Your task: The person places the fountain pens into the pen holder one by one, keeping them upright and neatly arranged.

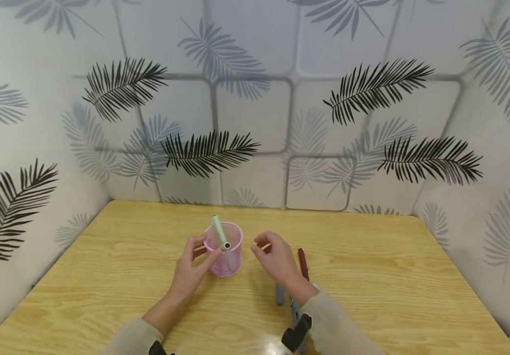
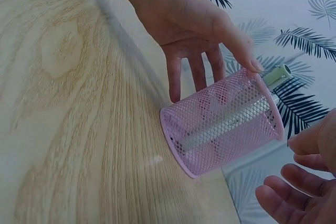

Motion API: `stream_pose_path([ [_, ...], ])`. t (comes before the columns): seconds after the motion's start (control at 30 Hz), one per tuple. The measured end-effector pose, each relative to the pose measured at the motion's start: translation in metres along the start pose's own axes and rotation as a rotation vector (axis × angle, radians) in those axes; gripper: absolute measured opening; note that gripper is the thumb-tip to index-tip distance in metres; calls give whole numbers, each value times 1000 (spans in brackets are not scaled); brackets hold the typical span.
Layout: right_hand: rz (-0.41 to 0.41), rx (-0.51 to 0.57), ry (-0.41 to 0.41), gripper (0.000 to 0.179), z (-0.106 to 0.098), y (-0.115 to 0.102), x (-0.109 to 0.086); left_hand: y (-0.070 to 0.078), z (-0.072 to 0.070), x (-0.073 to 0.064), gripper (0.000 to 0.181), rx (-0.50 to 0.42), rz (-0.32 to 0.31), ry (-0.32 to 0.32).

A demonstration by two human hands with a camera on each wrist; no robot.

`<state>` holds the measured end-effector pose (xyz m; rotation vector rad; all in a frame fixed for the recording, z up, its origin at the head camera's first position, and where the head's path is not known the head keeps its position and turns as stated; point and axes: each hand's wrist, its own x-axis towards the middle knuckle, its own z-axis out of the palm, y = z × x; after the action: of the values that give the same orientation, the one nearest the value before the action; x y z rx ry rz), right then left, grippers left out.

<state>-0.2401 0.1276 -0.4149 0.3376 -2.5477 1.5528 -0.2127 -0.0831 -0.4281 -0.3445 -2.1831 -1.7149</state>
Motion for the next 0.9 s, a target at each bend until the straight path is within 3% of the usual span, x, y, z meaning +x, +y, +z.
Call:
stream_pose_path([
  [0.23,-9,-50,-9,15,-7,7,-7,-1,-1,1,43,-3,-7,2],
  [0.9,73,-63,-31,22,-38,22,-24,-1,2,1,42,-8,8,-5],
])
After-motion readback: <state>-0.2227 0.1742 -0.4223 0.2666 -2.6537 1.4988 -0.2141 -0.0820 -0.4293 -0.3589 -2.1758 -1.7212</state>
